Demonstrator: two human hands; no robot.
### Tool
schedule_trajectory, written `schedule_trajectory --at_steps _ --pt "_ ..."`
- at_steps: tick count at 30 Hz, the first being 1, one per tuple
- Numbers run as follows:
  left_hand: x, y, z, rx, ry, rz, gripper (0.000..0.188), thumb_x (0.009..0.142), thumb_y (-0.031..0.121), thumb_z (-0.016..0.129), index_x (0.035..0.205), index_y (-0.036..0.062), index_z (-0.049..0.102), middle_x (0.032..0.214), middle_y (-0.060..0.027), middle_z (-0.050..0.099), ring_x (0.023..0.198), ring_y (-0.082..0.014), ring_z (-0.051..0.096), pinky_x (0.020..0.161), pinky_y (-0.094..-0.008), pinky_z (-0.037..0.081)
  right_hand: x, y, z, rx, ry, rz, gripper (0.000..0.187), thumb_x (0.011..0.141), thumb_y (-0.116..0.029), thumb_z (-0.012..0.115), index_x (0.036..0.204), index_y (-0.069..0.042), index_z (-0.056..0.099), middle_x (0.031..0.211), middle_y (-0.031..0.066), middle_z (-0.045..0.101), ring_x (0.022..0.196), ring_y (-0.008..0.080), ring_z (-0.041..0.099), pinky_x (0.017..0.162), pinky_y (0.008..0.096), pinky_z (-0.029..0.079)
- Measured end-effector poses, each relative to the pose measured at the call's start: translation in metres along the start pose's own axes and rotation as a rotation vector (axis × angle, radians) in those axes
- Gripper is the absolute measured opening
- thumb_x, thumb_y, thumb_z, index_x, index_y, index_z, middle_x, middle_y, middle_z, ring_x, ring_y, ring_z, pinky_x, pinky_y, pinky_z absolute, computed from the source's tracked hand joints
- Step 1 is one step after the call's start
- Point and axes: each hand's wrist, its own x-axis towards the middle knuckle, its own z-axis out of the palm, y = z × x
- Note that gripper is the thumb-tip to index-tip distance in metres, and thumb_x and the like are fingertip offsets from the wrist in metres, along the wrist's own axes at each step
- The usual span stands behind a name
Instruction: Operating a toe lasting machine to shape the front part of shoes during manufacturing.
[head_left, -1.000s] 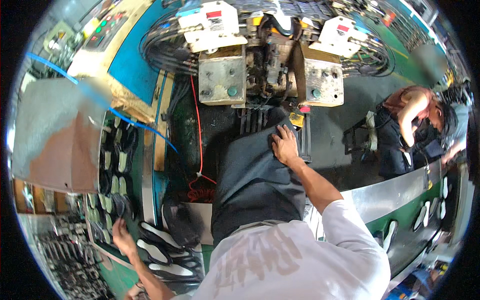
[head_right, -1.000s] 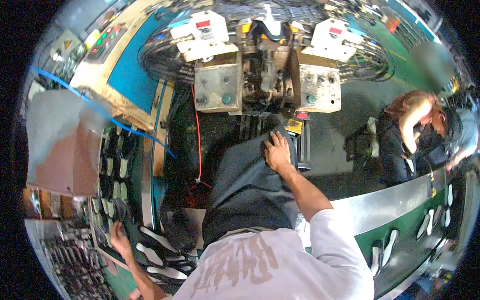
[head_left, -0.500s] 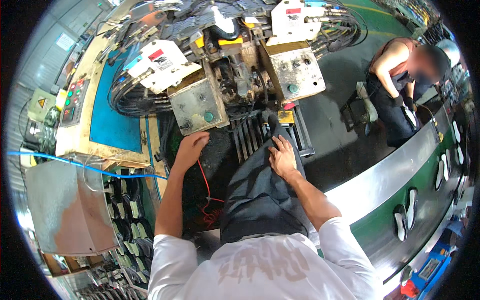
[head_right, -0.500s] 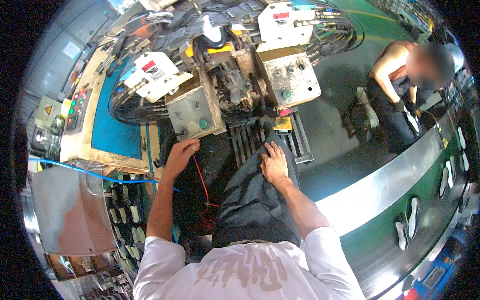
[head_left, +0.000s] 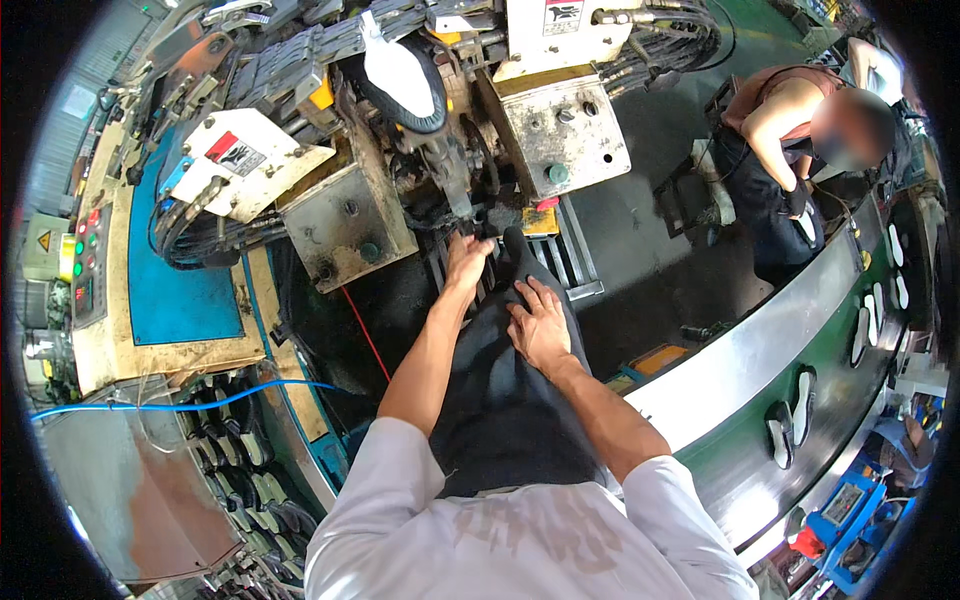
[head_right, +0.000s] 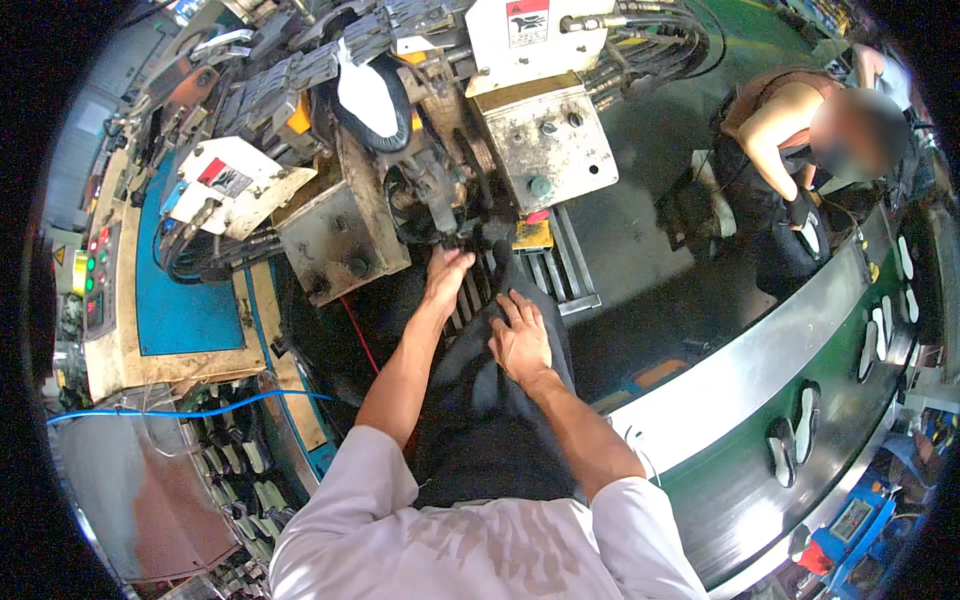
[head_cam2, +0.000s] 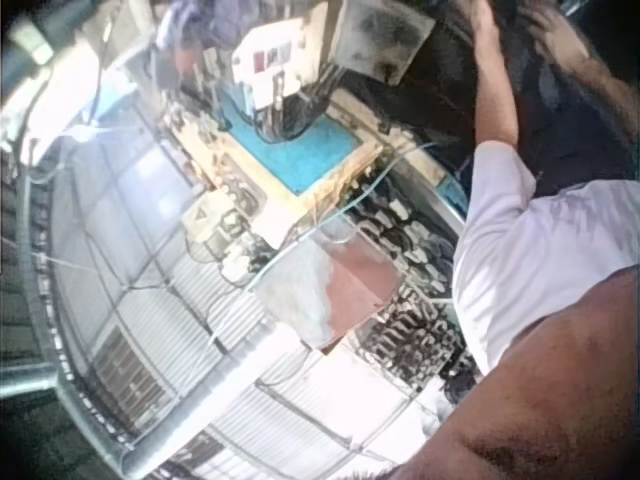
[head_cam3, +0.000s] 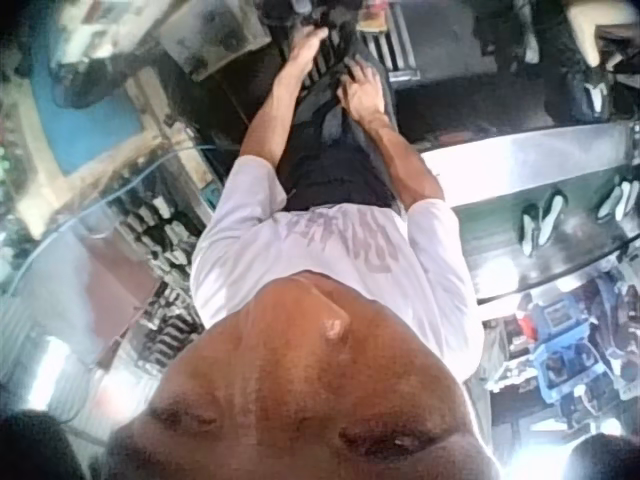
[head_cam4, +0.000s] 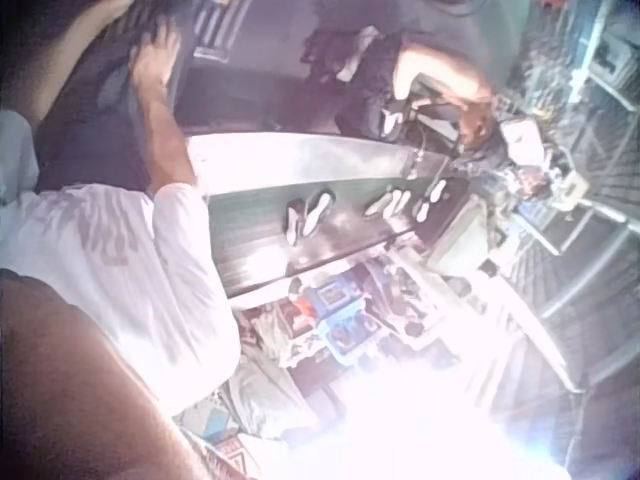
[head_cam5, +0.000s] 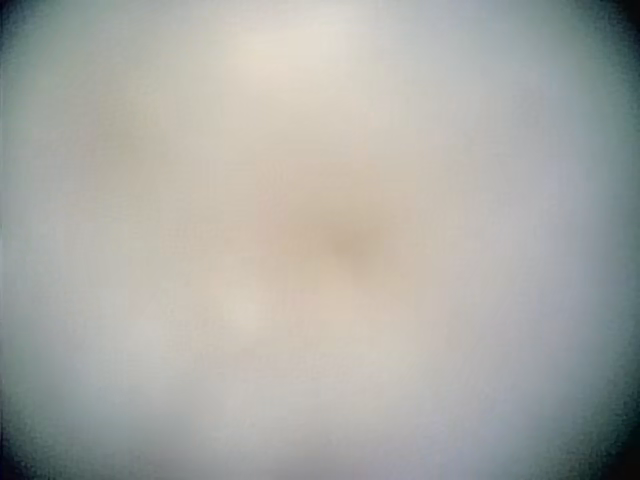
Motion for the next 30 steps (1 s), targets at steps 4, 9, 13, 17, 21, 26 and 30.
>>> schedule_trajectory --at_steps 4,9,13,17,21,26,30 --pt "0.000 -0.002 -0.058 -0.034 0.218 0.303 0.060 0.095 0.019 0.080 0.147 -0.0014 0.059 0.130 -0.0127 0.068 0.117 -0.0241 0.066 0.104 -0.0395 0.053 0.010 0.007 -0.003 0.027 0.014 -0.041 0.034 0.090 -0.026 0.074 0.121 -0.014 0.080 0.156 0.0108 0.056 0.154 0.0342 0.039 0.127 0.0519 0.033" --pt "-0.036 0.198 -0.057 -0.418 0.249 0.422 0.054 0.105 0.047 0.069 0.137 0.0039 0.064 0.124 -0.0118 0.072 0.118 -0.0260 0.068 0.104 -0.0422 0.055 0.014 0.017 -0.003 0.037 0.033 -0.015 0.031 0.089 -0.026 0.074 0.117 -0.013 0.081 0.155 0.0097 0.057 0.153 0.0331 0.041 0.126 0.0509 0.034" --pt "-0.020 0.285 -0.060 -0.648 -0.173 0.137 0.052 0.106 0.049 0.068 0.134 0.0050 0.064 0.123 -0.0128 0.073 0.111 -0.0278 0.071 0.100 -0.0461 0.058 0.013 0.008 -0.001 0.070 0.056 -0.030 0.031 0.090 -0.026 0.073 0.117 -0.013 0.082 0.155 0.0092 0.057 0.152 0.0327 0.041 0.125 0.0505 0.034" --pt "-0.027 0.296 -0.052 -0.583 -0.208 0.114 0.038 0.109 0.036 0.066 0.133 0.0073 0.063 0.120 -0.0105 0.073 0.107 -0.0263 0.071 0.094 -0.0474 0.061 0.005 0.003 0.002 0.077 0.062 -0.025 0.030 0.090 -0.025 0.073 0.117 -0.014 0.082 0.156 0.0091 0.057 0.154 0.0320 0.039 0.127 0.0500 0.032" --pt "-0.091 0.279 -0.054 -0.509 -0.273 0.228 0.033 0.110 0.031 0.064 0.135 0.0094 0.063 0.116 -0.0074 0.072 0.107 -0.0251 0.072 0.096 -0.0457 0.061 -0.007 0.005 -0.002 0.095 0.143 -0.059 0.030 0.096 -0.024 0.070 0.120 -0.010 0.081 0.147 0.0131 0.064 0.143 0.0362 0.053 0.122 0.0480 0.041" --pt "-0.196 0.254 -0.053 -0.255 -0.248 0.297 0.061 0.111 0.033 0.064 0.162 0.0092 0.042 0.137 -0.0101 0.064 0.121 -0.0240 0.066 0.101 -0.0423 0.058 0.038 -0.047 -0.106 1.002 0.311 0.155 0.055 0.112 -0.036 0.059 0.151 0.003 0.059 0.143 0.0207 0.068 0.136 0.0251 0.062 0.117 0.0380 0.046" --pt "-0.234 0.216 -0.048 -0.465 -0.501 0.250 0.060 0.114 0.041 0.056 0.163 0.0097 0.042 0.148 -0.0087 0.060 0.131 -0.0209 0.062 0.109 -0.0386 0.052 0.061 -0.114 -0.187 1.631 0.259 0.010 0.070 0.116 -0.039 0.052 0.171 -0.003 0.028 0.169 0.0188 0.044 0.155 0.0257 0.042 0.127 0.0366 0.032"
